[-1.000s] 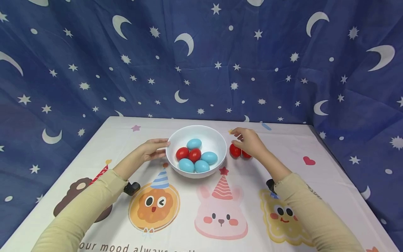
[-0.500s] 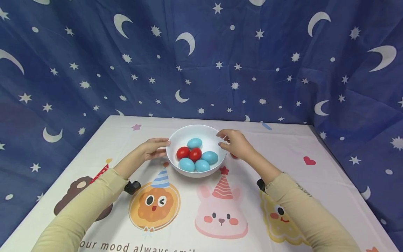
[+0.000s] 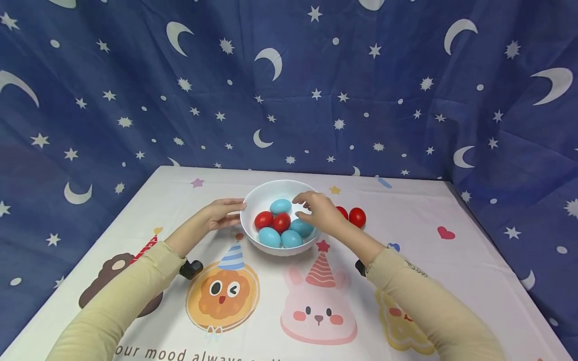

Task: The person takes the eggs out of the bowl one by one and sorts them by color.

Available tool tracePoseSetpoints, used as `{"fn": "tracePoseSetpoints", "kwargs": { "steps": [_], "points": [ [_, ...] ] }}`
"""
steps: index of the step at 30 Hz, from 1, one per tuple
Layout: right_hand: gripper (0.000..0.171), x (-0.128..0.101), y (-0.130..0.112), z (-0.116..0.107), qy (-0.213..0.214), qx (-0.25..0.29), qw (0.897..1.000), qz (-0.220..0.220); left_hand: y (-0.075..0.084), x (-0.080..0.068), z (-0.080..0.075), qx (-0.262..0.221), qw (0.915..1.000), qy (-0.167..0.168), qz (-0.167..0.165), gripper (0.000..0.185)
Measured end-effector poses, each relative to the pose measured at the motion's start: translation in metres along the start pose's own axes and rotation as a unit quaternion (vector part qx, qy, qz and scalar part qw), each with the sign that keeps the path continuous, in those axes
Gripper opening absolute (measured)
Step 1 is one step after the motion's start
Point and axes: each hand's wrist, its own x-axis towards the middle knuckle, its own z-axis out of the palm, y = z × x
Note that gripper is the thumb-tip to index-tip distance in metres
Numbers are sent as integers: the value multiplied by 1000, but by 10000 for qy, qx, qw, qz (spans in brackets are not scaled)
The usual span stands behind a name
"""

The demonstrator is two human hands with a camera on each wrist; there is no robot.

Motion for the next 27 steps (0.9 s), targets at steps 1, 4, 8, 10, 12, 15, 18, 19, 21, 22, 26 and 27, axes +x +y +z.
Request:
{"fn": "tracePoseSetpoints", "kwargs": {
  "steps": [1,4,8,10,12,15,18,19,21,22,26,27],
  "points": [
    [31,1,0,2,-8,10,10000,25,0,0,0,1,10000,-2,2,51],
    [32,4,-1,8,-79,31,9999,111,-1,0,0,-7,10000,8,0,50],
    [37,9,-3,16,-308,-44,9994,151,0,1,0,-12,10000,31,-7,50],
    [39,12,-2,20,-391,-104,9991,137,0,1,1,-13,10000,30,3,50],
    [40,13,-2,24,-453,-125,9988,154,0,1,1,-17,10000,12,18,50],
    [40,15,-1,29,-534,-100,9984,176,0,2,2,-16,10000,13,8,50],
    [38,18,-1,34,-618,-88,9979,164,-1,2,2,-20,10000,32,-14,50],
    [38,19,-1,36,-635,-102,9978,147,-1,2,2,-14,10000,48,-15,49],
    [36,21,0,39,-652,-134,9977,108,-1,1,1,-6,10000,57,-4,49],
    [36,22,0,40,-658,-151,9977,116,-1,1,1,-1,10000,55,6,49],
    [33,25,-1,44,-759,-238,9967,163,-1,1,0,5,10000,58,7,50],
    [33,26,-2,46,-789,-262,9964,180,-1,1,0,6,10000,62,3,50]
  ]
}}
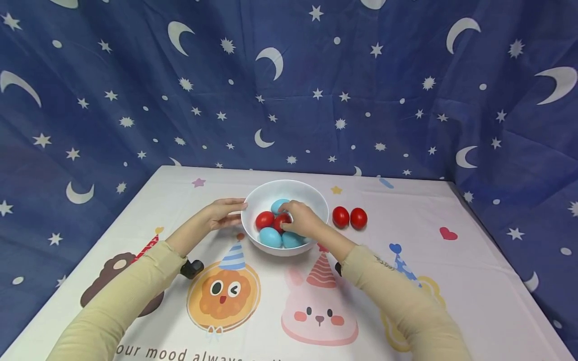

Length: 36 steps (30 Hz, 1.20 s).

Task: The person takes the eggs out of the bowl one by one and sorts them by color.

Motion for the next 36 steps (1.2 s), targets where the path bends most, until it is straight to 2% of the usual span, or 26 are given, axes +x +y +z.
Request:
{"fn": "tracePoseSetpoints", "kwargs": {
  "steps": [9,18,25,31,36],
  "points": [
    [32,8,-2,8,-58,-226,9994,249,1,-1,0,-48,10000,-2,-13,49],
    [33,12,-1,15,8,-123,9990,432,0,-1,1,-59,10000,-72,-25,49],
    [32,17,-6,16,128,24,9987,500,0,0,-2,-111,9999,43,-79,50],
    [34,16,-8,16,183,104,9979,608,-1,3,-2,-75,9999,-55,-70,50],
    [35,12,-10,15,170,131,9985,507,-2,3,-1,-115,9999,-79,-54,50]
  ]
}}
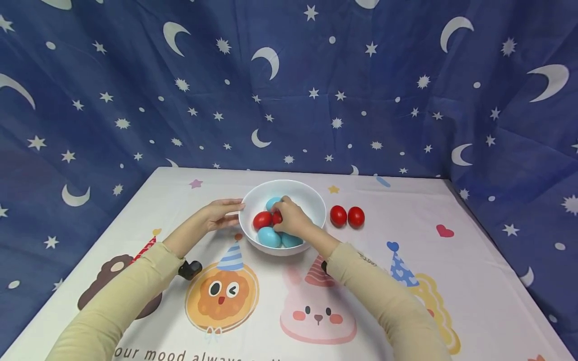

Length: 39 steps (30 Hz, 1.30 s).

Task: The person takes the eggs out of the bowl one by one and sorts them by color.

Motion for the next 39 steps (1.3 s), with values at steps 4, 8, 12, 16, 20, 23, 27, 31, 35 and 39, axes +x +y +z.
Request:
{"fn": "tracePoseSetpoints", "kwargs": {
  "steps": [4,8,12,16,20,23,27,31,35,39],
  "points": [
    [36,-3,-2,-1,18,-22,9999,-101,0,0,1,71,10000,-1,-70,50],
    [38,-4,-5,-3,110,-27,9998,-179,1,-1,1,110,9999,73,-68,51],
    [42,-6,-8,-4,174,-70,9995,-259,2,-2,0,70,9999,110,-60,51],
    [43,-11,-8,-6,252,-36,9989,-388,2,-3,-3,27,9998,166,-69,51],
    [42,-18,-5,-10,291,20,9985,-472,1,-3,-1,21,9998,179,-78,51],
    [42,-23,-3,-16,373,75,9978,-545,2,-2,0,10,9999,130,-40,51],
    [44,-27,0,-25,429,143,9973,-570,4,0,2,-17,9999,102,56,50],
    [46,-30,3,-29,414,128,9981,-427,4,0,1,38,9999,85,78,51],
    [47,-35,5,-30,421,122,9980,-447,2,0,-1,84,9999,65,37,52],
    [46,-44,6,-31,455,121,9976,-505,1,0,1,86,9999,49,58,52]
  ]
}}
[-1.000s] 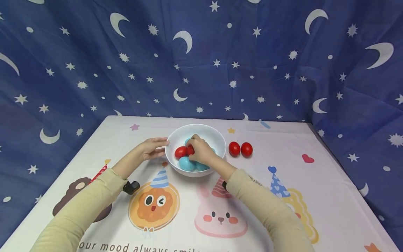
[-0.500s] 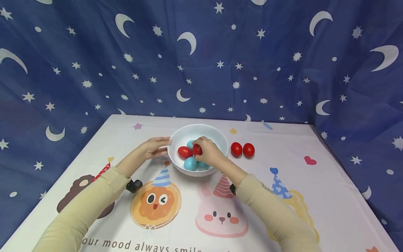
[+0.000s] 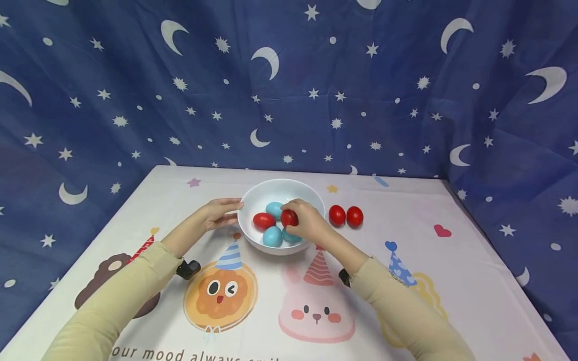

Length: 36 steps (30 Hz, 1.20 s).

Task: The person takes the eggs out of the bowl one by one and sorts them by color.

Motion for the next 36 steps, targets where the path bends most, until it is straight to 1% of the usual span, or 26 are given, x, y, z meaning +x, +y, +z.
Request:
{"fn": "tracePoseSetpoints", "kwargs": {
  "steps": [5,8,15,18,21,24,28,31,36],
  "points": [
    [48,-7,-3,-5,-6,52,10000,-38,0,-2,0,27,10000,-10,36,52],
    [49,-11,-5,-9,18,67,10000,-9,0,-1,0,42,10000,43,32,51],
    [52,-21,-4,-12,209,-59,9997,69,-2,0,2,15,10000,-43,-19,52],
    [53,-23,-4,-15,303,-50,9995,103,-2,0,2,0,10000,6,-39,51],
    [51,-25,-3,-20,421,-24,9991,54,-1,0,2,1,10000,53,14,51],
    [49,-27,-2,-25,489,101,9988,8,0,0,2,36,10000,26,63,53],
    [49,-30,0,-28,454,202,9988,-23,0,-2,2,95,9999,30,-12,53],
    [49,-32,1,-29,447,222,9987,-21,-2,-3,0,40,10000,66,-44,52],
    [48,-37,4,-34,585,136,9982,-14,-2,-4,1,-25,10000,57,42,52]
  ]
}}
